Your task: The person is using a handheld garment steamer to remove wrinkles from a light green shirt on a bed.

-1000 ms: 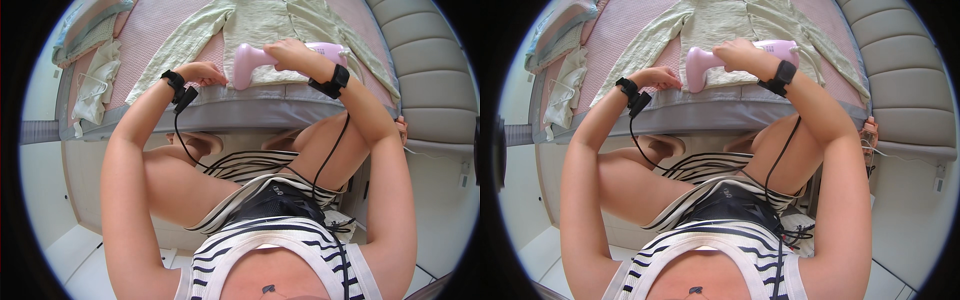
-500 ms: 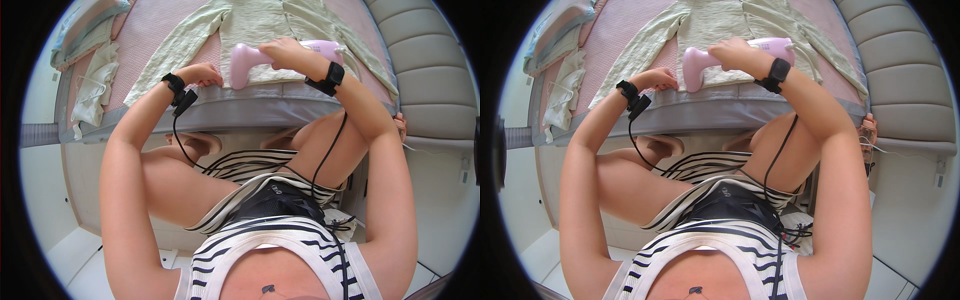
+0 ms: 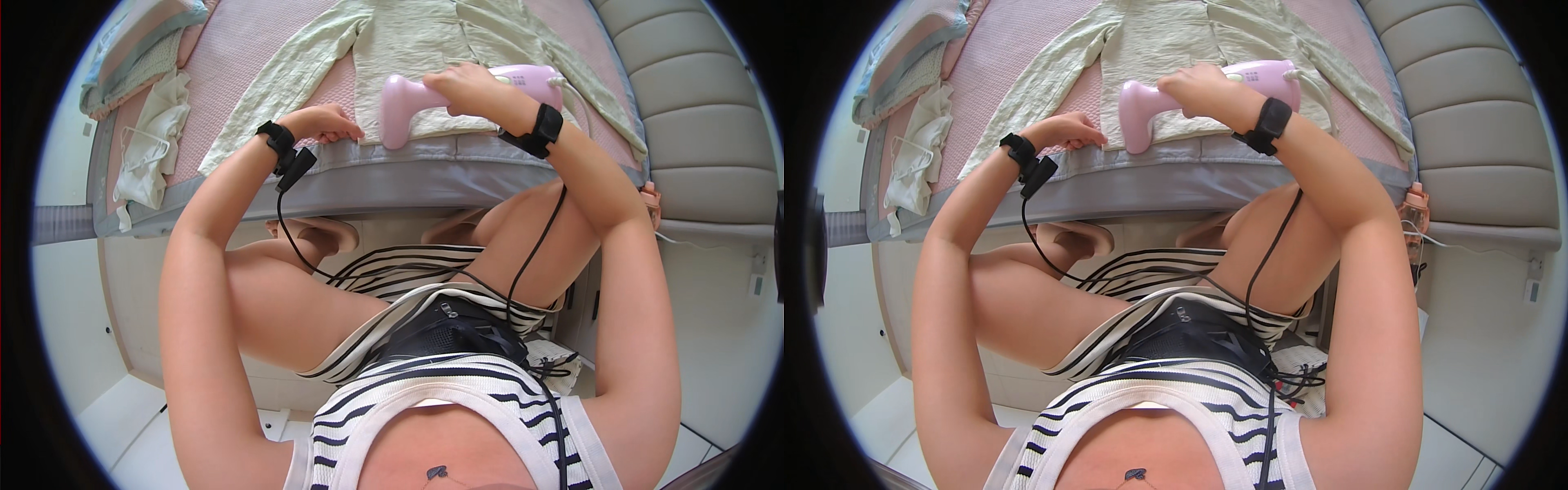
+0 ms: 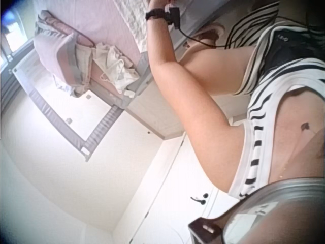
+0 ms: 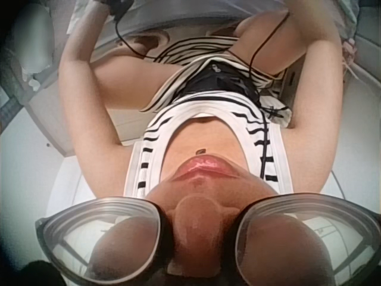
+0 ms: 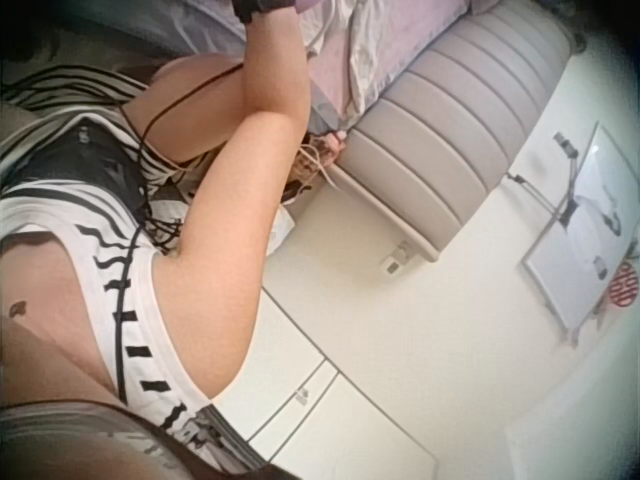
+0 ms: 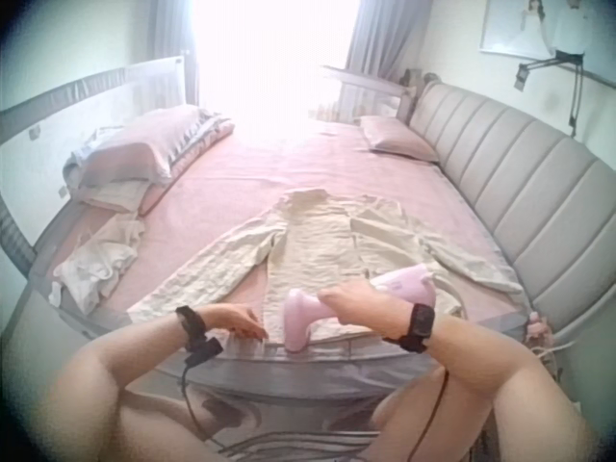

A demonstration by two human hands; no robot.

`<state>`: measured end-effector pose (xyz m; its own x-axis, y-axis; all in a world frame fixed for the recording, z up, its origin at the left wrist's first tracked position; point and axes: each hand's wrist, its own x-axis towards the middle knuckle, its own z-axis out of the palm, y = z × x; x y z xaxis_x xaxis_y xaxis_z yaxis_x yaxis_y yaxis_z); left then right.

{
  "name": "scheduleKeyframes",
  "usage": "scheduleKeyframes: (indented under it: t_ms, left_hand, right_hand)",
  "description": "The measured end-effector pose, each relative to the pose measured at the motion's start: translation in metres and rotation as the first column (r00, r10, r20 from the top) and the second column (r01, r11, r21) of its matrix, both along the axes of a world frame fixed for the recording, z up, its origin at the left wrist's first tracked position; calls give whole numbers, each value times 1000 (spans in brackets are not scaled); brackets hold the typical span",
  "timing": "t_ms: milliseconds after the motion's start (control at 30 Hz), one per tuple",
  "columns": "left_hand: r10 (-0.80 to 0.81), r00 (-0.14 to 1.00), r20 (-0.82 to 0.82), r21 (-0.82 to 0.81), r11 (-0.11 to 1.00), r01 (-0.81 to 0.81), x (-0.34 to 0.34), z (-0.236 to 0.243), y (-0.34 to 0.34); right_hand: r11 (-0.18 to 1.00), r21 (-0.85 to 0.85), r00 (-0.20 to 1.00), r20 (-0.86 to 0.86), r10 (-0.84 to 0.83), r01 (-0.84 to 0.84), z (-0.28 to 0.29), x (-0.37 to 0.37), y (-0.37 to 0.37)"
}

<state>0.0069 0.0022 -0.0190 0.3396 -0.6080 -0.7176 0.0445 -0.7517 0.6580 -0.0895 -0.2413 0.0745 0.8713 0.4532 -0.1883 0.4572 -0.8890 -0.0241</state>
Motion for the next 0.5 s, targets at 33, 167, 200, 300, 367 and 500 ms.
scheduleKeyframes:
  t_ms: [33,167,200,300,367,500]
  left_hand:
    - [6,1000,-21,-13,1000,-7,1,-2,1]
    - [-8,999,32,36,999,6,1,-3,-3]
    - [-3,1000,28,34,999,2,1,-2,-2]
    - [-1,1000,20,40,999,1,1,0,-3]
    - [-8,1000,16,47,999,7,1,1,-5]
    - [-3,1000,10,53,999,3,3,-3,-6]
  right_hand:
    - [1000,2,1000,1,0,0,1,0,1]
    - [998,-67,1000,1,1,-1,-1,3,1]
    - [993,-116,1000,2,10,-10,-1,4,2]
    - [993,-120,1000,-9,-1,0,-1,5,3]
    - [994,-111,1000,3,6,-6,-2,5,1]
    - [996,-94,1000,6,11,-11,-7,8,-3]
